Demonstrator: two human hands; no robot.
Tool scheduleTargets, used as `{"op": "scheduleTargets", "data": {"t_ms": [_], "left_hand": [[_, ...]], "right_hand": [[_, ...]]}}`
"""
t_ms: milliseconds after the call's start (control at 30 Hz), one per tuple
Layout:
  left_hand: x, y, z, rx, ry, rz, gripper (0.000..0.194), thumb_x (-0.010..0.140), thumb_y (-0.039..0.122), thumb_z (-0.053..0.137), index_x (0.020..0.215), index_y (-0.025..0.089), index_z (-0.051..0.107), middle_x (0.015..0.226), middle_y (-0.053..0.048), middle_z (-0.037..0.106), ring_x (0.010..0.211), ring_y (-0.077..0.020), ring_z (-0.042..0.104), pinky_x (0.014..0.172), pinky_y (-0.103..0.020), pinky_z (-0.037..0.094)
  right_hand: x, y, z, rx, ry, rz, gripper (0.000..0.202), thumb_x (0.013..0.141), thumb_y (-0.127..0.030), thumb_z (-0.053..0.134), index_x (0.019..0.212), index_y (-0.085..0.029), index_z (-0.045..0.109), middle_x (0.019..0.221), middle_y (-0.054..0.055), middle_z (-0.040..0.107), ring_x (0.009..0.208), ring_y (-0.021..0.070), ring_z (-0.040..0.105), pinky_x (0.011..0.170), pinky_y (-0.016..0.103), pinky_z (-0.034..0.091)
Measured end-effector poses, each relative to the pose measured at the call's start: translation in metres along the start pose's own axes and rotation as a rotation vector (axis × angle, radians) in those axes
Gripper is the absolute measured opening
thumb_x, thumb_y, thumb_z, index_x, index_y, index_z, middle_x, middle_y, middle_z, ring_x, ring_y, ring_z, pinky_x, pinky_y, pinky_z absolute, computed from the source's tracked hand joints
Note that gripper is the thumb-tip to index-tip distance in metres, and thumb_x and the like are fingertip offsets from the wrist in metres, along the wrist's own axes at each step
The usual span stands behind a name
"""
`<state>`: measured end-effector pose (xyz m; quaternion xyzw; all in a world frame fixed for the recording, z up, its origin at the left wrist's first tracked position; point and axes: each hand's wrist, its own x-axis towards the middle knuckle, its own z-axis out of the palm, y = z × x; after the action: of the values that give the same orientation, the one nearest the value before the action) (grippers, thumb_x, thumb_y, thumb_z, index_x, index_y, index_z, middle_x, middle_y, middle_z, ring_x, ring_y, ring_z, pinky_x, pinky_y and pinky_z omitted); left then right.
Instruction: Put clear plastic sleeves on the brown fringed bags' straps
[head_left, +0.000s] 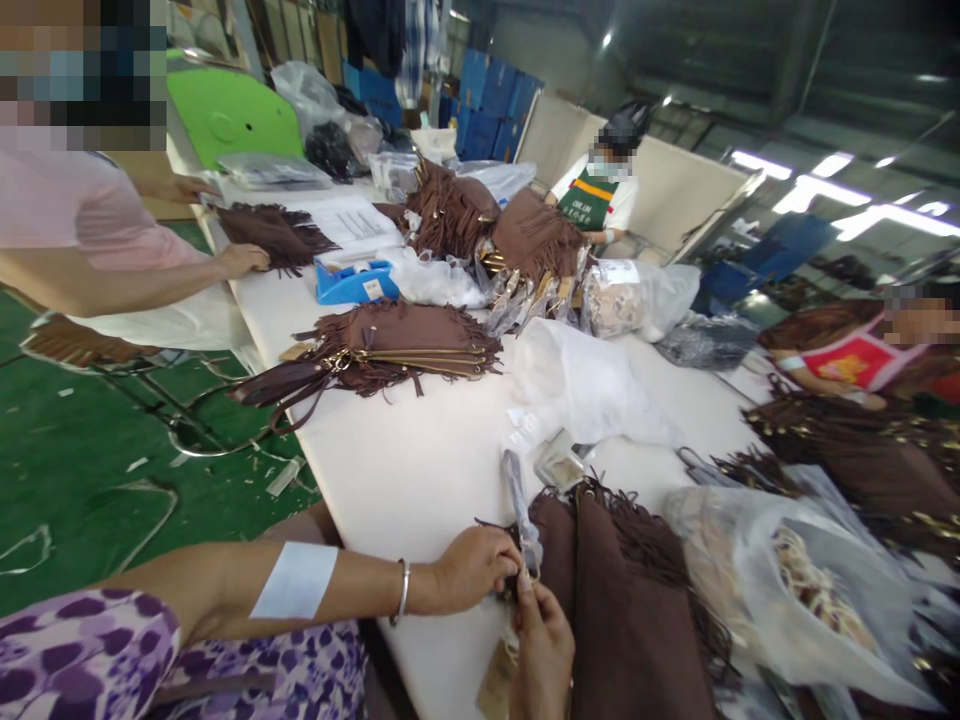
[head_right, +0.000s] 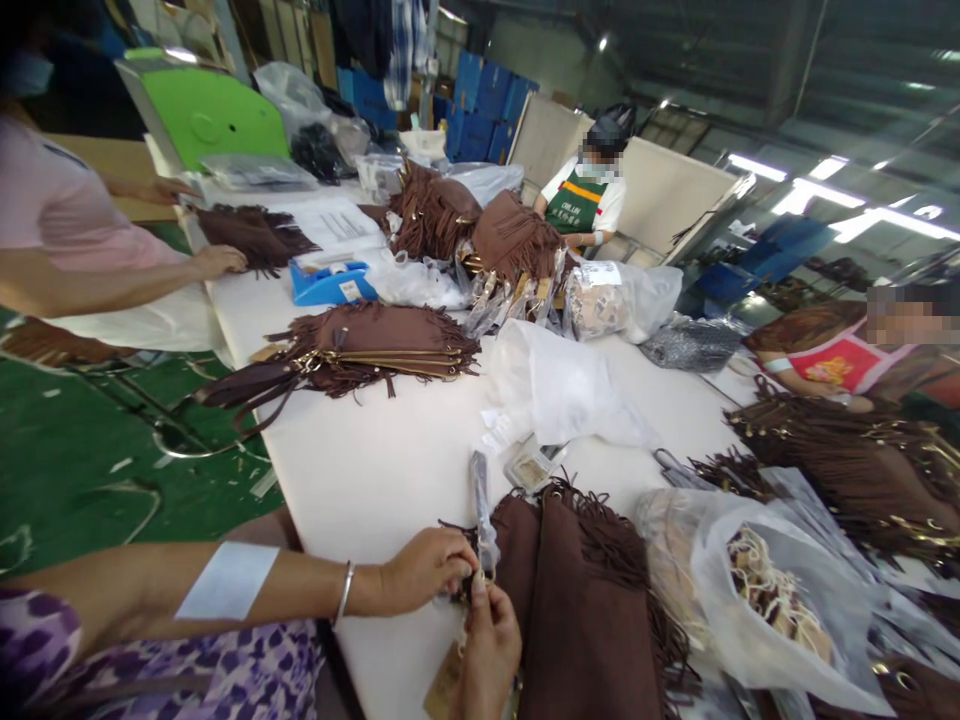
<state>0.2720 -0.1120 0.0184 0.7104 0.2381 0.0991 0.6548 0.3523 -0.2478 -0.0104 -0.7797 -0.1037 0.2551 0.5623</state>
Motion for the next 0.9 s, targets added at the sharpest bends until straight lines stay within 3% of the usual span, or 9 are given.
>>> {"op": "scheduleTargets", "data": {"t_ms": [133,267,433,500,600,733,900], "left_hand": [[0.008,-0.003,0.016,-0.201,0.116,-0.181,0.015,0.073,0.019,0.053,0.074,0.012,0.066,0.055,0.0,0.061,0.049,-0.0124,0.054,0.048,-0.02,0.039],[0.013,-0.009,0.023,-0.308,0.153,-0.328,0.009,0.069,0.021,0.056,0.072,0.013,0.06,0.052,0.0,0.061,0.047,-0.0129,0.056,0.045,-0.02,0.04],[0.016,-0.011,0.024,-0.273,0.183,-0.398,0.007,0.065,0.02,0.059,0.064,0.016,0.053,0.045,0.001,0.057,0.036,-0.0106,0.047,0.038,-0.019,0.033],[0.017,-0.011,0.023,-0.262,0.179,-0.413,0.01,0.066,0.021,0.058,0.061,0.016,0.051,0.041,0.002,0.053,0.032,-0.0093,0.041,0.036,-0.019,0.03],[0.017,-0.015,0.022,-0.282,0.147,-0.403,0.008,0.066,0.021,0.057,0.062,0.016,0.052,0.042,0.002,0.053,0.033,-0.0086,0.04,0.037,-0.02,0.029],[0.015,-0.023,0.02,-0.344,0.113,-0.361,0.007,0.065,0.021,0.057,0.066,0.015,0.055,0.045,0.003,0.052,0.039,-0.0079,0.042,0.04,-0.019,0.03],[0.009,-0.027,0.016,-0.446,0.1,-0.334,0.019,0.066,0.033,0.058,0.072,0.017,0.051,0.049,0.003,0.054,0.042,-0.0095,0.046,0.043,-0.02,0.033]], "right_hand": [[-0.001,-0.004,0.0,-0.053,-0.006,-0.065,0.053,0.072,-0.067,0.066,0.075,-0.014,0.07,0.051,-0.002,0.053,0.047,0.0123,0.043,0.044,0.023,0.033],[-0.004,-0.008,0.006,-0.116,0.028,-0.109,0.054,0.073,-0.068,0.063,0.075,-0.015,0.07,0.061,0.003,0.065,0.057,0.0175,0.056,0.052,0.025,0.042],[-0.003,0.01,0.016,-0.244,0.201,-0.193,0.047,0.079,-0.064,0.056,0.08,-0.019,0.069,0.075,0.004,0.071,0.07,0.0224,0.064,0.065,0.028,0.046],[0.001,0.018,0.018,-0.282,0.24,-0.219,0.045,0.079,-0.063,0.054,0.078,-0.021,0.068,0.073,0.004,0.07,0.067,0.0223,0.064,0.063,0.029,0.046],[0.002,0.02,0.019,-0.303,0.198,-0.238,0.042,0.081,-0.061,0.052,0.08,-0.021,0.067,0.078,0.004,0.07,0.074,0.0235,0.065,0.069,0.029,0.046],[-0.001,0.014,0.016,-0.302,0.096,-0.199,0.044,0.082,-0.06,0.05,0.089,-0.02,0.066,0.091,0.007,0.071,0.087,0.0254,0.065,0.078,0.032,0.046],[-0.007,0.002,0.011,-0.274,0.049,-0.174,0.046,0.083,-0.059,0.049,0.099,-0.019,0.067,0.103,0.009,0.07,0.1,0.0268,0.063,0.087,0.033,0.045]]}}
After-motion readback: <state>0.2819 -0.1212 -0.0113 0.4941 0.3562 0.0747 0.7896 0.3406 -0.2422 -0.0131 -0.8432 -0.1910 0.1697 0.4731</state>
